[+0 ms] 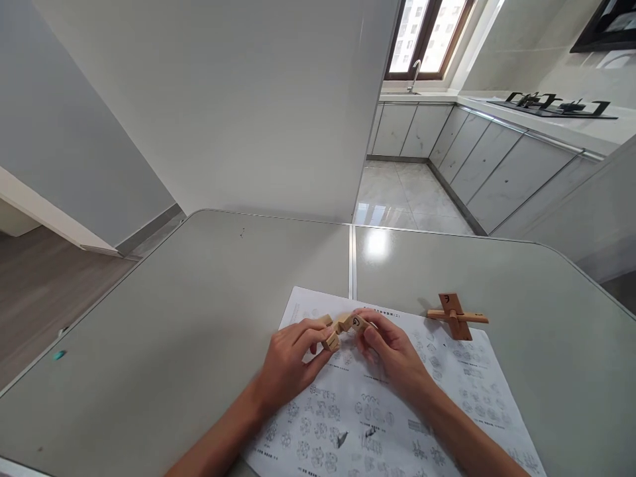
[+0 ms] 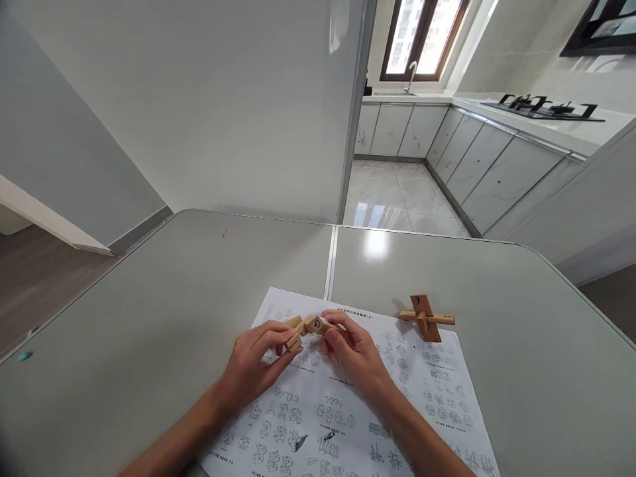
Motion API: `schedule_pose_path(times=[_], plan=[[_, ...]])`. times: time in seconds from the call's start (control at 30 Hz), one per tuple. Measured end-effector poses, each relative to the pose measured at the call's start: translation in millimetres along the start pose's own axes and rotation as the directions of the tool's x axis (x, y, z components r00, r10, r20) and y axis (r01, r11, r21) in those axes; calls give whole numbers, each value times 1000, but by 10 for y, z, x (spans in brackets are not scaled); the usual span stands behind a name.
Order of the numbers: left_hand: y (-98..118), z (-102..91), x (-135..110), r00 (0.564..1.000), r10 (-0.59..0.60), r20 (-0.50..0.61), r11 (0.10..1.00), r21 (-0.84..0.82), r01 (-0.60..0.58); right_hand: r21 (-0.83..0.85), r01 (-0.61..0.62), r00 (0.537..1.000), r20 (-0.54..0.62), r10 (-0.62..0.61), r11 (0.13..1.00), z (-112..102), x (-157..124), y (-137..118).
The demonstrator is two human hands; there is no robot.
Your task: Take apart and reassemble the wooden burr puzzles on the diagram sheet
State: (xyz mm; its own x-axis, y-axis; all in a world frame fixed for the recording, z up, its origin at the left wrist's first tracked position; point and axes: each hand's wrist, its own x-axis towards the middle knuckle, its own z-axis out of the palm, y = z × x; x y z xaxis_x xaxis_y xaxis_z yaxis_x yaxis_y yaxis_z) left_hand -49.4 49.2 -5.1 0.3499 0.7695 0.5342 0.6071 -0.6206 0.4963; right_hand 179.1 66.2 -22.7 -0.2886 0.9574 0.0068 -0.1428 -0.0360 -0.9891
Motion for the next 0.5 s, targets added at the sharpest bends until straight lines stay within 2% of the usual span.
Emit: schedule_pose_path(times=[0.17,0.3,0.4,0.5], plan=[[48,14,13,999,-2,46,999,-37,4,15,19,993,117,-21,1000,3,5,-50],[53,35,-4,994,-60,96,994,-88,69,39,45,994,97,-49,998,24,-18,-53],[68,43,-18,976,-145,165,970,-170,173,33,63,992,111,-66,997,35,-35,-57],[120,29,-9,929,-248,274,904,-280,323,28,50,993,101,-52,998,36,-43,-70]])
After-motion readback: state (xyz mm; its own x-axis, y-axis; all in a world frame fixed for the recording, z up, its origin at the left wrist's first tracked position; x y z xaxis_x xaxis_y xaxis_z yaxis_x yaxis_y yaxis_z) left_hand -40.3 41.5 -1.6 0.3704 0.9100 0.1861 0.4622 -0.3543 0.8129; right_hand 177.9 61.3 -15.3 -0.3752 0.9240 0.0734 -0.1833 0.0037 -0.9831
